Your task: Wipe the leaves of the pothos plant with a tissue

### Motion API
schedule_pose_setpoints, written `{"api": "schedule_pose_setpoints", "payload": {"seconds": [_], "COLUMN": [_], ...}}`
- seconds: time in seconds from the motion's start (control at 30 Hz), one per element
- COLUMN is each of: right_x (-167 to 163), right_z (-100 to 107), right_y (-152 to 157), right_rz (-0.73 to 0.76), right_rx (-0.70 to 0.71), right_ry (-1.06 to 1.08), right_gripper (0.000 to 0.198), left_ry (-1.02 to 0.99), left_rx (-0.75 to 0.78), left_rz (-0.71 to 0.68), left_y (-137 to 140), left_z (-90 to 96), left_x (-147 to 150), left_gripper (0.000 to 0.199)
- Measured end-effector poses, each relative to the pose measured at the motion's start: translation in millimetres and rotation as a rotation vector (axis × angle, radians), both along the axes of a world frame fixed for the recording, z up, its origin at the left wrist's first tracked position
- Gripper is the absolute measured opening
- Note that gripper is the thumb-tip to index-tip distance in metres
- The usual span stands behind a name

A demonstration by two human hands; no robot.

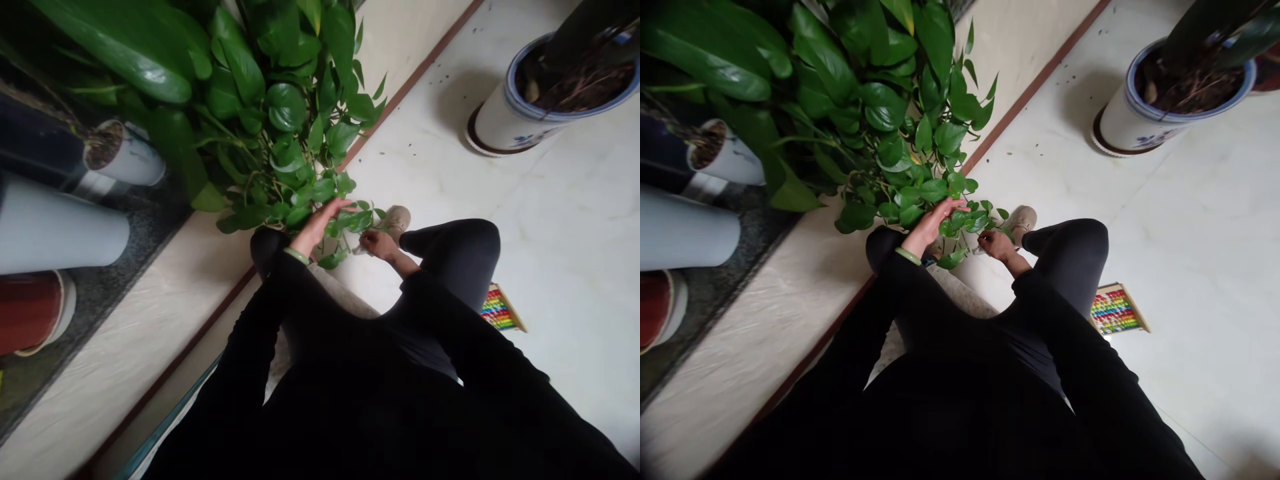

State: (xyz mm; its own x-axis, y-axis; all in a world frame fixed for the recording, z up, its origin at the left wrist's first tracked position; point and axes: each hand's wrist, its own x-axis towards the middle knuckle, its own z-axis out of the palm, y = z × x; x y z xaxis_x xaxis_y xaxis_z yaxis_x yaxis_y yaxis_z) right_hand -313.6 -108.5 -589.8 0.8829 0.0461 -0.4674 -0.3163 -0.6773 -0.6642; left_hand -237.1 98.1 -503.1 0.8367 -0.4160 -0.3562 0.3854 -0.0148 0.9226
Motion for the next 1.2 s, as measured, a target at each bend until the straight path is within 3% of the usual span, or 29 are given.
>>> {"api": "schedule_pose_setpoints", "payload": {"seconds": [0.13, 0.27, 0.37, 0.47, 0.53, 0.63, 0.73, 0.87, 0.97, 1.07, 1.2], "right_x": [0, -4, -14, -25, -27, -16, 1, -5, -33, -50, -29], "right_z": [4, 6, 10, 25, 41, 68, 81, 71, 60, 65, 92], "right_y": [-3, -8, -15, -18, -13, 7, 33, 55, 60, 57, 48], "right_rz": [-0.026, -0.087, -0.230, -0.518, -0.603, -0.485, -0.287, -0.184, -0.104, -0.122, -0.294], "right_rx": [-0.028, -0.050, -0.032, 0.070, 0.135, 0.165, 0.098, -0.009, 0.056, 0.145, 0.143], "right_ry": [-0.005, -0.019, -0.067, -0.330, -0.590, -0.833, -0.831, -0.636, -0.483, -0.462, -0.632], "right_gripper": [0.029, 0.029, 0.038, 0.035, 0.029, 0.026, 0.027, 0.033, 0.029, 0.023, 0.023], "left_ry": [0.188, 0.248, 0.280, 0.334, 0.373, 0.452, 0.500, 0.446, 0.365, 0.322, 0.318], "left_rx": [-0.147, -0.314, -0.380, -0.411, -0.432, -0.442, -0.414, -0.384, -0.382, -0.374, -0.357], "left_rz": [-0.017, -0.030, -0.010, 0.039, 0.073, 0.172, 0.271, 0.255, 0.178, 0.158, 0.172], "left_y": [-4, -7, -8, -10, -12, -17, -20, -18, -15, -14, -15], "left_z": [-6.0, -2.4, 5.0, 10.0, 10.7, 9.2, 7.2, 6.6, 6.7, 6.8, 8.8], "left_x": [0, -6, -10, -11, -11, -8, -7, -9, -11, -12, -11], "left_gripper": [0.052, 0.055, 0.056, 0.051, 0.047, 0.041, 0.038, 0.042, 0.047, 0.052, 0.053]}}
